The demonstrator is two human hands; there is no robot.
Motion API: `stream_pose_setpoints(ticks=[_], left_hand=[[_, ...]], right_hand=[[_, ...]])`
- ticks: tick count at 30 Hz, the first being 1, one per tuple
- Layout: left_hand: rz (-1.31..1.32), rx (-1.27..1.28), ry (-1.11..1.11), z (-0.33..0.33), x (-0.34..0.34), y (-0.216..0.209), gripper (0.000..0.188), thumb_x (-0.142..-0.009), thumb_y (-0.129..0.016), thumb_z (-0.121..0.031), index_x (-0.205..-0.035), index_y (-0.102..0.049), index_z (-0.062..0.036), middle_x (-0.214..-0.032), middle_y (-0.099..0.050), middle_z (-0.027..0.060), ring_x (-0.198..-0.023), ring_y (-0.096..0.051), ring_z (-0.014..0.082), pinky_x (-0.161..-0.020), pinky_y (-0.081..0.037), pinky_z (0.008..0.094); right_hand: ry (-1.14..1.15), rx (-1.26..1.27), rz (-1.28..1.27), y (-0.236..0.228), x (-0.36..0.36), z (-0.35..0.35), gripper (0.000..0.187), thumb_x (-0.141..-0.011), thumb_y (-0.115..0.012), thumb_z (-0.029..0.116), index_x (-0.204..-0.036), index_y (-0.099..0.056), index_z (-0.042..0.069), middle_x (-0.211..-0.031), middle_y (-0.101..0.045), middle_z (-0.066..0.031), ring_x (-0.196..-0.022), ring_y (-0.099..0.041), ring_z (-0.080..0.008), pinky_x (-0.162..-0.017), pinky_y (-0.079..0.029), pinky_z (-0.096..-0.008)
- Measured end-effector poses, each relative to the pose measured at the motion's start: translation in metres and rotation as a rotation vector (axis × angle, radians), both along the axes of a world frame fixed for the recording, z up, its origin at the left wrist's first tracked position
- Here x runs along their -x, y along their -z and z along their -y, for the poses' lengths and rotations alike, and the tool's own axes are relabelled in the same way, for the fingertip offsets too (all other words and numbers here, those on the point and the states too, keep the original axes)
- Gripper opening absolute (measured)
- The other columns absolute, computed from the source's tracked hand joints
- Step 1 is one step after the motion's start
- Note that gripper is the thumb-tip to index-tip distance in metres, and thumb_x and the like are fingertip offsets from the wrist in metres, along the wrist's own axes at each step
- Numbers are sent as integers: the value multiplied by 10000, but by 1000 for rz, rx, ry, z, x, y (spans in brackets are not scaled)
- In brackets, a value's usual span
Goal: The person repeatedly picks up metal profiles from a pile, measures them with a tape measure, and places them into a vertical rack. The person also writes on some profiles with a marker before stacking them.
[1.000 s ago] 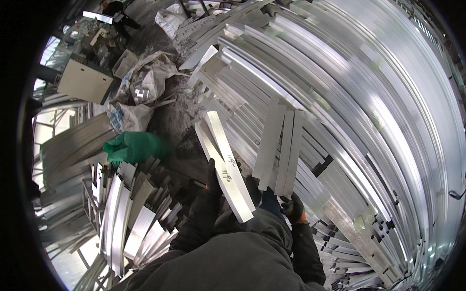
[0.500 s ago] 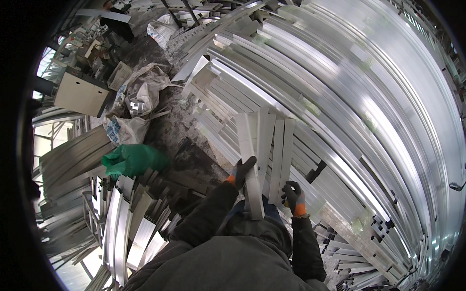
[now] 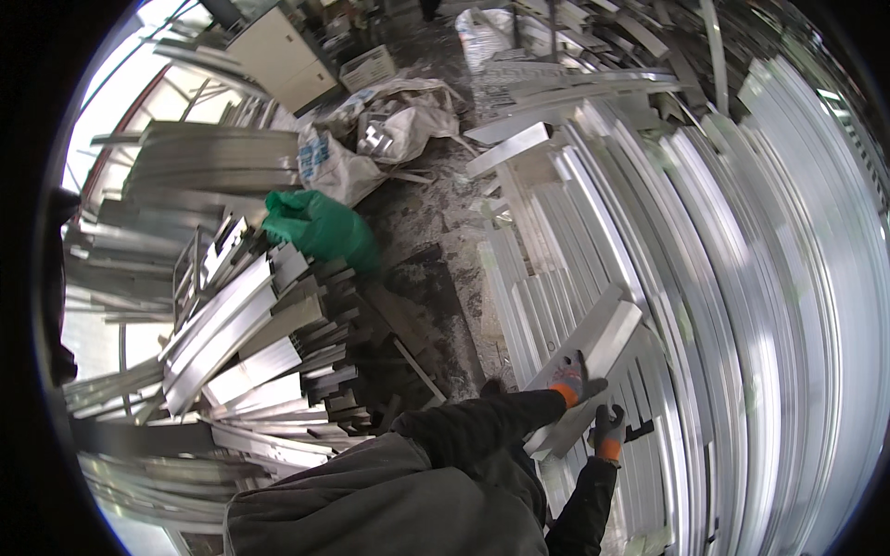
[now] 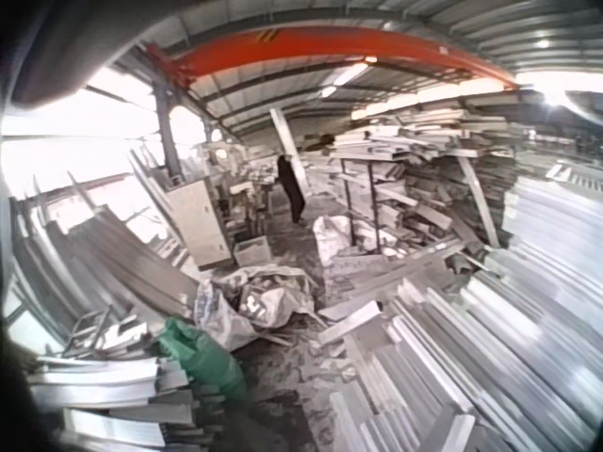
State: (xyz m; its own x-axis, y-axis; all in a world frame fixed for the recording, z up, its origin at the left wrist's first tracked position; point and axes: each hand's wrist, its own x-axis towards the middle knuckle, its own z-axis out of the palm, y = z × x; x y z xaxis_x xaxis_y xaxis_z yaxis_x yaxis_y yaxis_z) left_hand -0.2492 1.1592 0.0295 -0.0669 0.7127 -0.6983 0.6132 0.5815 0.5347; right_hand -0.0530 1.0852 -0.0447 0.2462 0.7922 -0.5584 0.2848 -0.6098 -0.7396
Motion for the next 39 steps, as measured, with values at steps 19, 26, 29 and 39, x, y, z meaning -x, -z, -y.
stream_pose_setpoints(ticks=[19,26,29,39], left_hand=[[-133,-97,-10,5,8,-86,1088,-809,-746,-487,-1617,-115,-124,-1524,-395,235,-1380,-416,424,-1042,-388,540],[-223,-217,-72,-3,1,-27,1039,-821,-748,-365,-1615,-126,-115,-1536,-376,247,-1422,-375,435,-1097,-366,583],[-189,-202,3,0,-1,-14,1114,-764,-793,-401,-1613,-134,-110,-1546,-359,252,-1448,-334,436,-1122,-351,571],[-61,-184,-39,33,39,31,1234,-675,-650,-839,-1521,-329,-1,-1485,-433,292,-1380,-393,490,-1157,-342,491]], right_hand=[[-262,150,-227,29,-21,-24,452,-952,-629,442,-1181,-575,55,-673,-589,-73,-462,-515,-181,-416,-378,-322],[-423,142,28,-4,-3,-37,537,-950,-582,583,-980,-579,47,-630,-556,-61,-422,-477,-160,-391,-329,-320],[-386,125,65,10,-8,-39,544,-951,-587,574,-1004,-576,33,-735,-603,-91,-512,-559,-196,-427,-406,-349],[-296,73,109,1,1,-37,640,-943,-663,409,-1383,-518,-31,-1195,-660,-240,-982,-666,-319,-838,-540,-439]])
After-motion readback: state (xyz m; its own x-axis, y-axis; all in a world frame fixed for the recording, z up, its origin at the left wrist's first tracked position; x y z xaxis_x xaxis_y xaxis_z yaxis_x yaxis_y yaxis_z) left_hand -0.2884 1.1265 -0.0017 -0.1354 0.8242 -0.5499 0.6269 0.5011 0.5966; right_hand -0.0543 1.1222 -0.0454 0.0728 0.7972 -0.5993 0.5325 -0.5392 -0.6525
